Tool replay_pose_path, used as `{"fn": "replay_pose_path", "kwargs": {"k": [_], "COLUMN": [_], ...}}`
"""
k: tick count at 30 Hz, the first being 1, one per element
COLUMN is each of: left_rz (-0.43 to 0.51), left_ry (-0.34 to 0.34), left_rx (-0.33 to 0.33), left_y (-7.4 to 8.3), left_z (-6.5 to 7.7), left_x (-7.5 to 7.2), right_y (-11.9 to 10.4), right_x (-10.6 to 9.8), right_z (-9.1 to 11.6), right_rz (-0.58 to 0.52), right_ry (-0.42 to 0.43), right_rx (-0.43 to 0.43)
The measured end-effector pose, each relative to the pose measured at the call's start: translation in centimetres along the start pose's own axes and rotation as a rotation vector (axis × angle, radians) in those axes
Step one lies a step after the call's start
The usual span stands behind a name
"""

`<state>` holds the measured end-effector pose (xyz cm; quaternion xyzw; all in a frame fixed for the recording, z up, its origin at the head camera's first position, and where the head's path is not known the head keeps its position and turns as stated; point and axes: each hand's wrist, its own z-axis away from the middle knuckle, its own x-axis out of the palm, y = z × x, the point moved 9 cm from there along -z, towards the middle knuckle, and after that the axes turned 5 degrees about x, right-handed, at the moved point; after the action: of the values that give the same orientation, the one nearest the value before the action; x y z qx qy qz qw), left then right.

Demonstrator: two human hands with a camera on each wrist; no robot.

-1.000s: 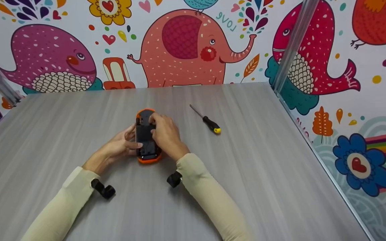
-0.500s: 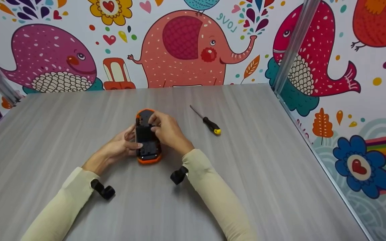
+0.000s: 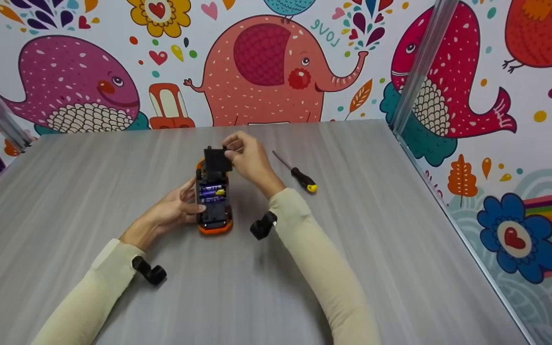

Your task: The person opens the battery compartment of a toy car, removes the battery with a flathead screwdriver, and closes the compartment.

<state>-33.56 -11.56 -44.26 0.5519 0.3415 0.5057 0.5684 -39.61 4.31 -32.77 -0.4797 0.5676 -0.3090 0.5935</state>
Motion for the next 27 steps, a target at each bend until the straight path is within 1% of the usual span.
{"fn": "replay_pose_path", "kwargs": {"k": [3,6,12,15,17,22,27], "left_rz": [-0.001,0.002,0.001,0.005,0.008,0.002,0.001], "left_ry": [-0.004,-0.008,-0.003,-0.002,0.0,0.005,0.007], "left_rx": [0.004,0.008,0.019,0.016,0.013,0.01,0.003], "left_y": [0.1,0.0,0.0,-0.1,-0.2,0.0,0.0], "left_z": [0.0,0.0,-0.1,-0.1,-0.1,0.1,0.1], "left_x": [0.0,0.1,0.1,0.0,0.0,0.0,0.1], "right_y": [0.5,1.4,3.7,5.3,6.6,9.5,11.3], "right_x": [-0.9,-1.6,-3.3,-4.1,-4.5,-5.0,-4.9], "right_z": [-0.6,-1.2,-2.2,-2.6,-2.7,-2.8,-3.1], "right_rz": [0.034,0.015,-0.098,-0.151,-0.167,-0.166,-0.147], "right_ry": [0.007,0.012,0.029,0.054,0.073,0.105,0.114], "right_rx": [0.034,0.069,0.141,0.204,0.258,0.381,0.44]}}
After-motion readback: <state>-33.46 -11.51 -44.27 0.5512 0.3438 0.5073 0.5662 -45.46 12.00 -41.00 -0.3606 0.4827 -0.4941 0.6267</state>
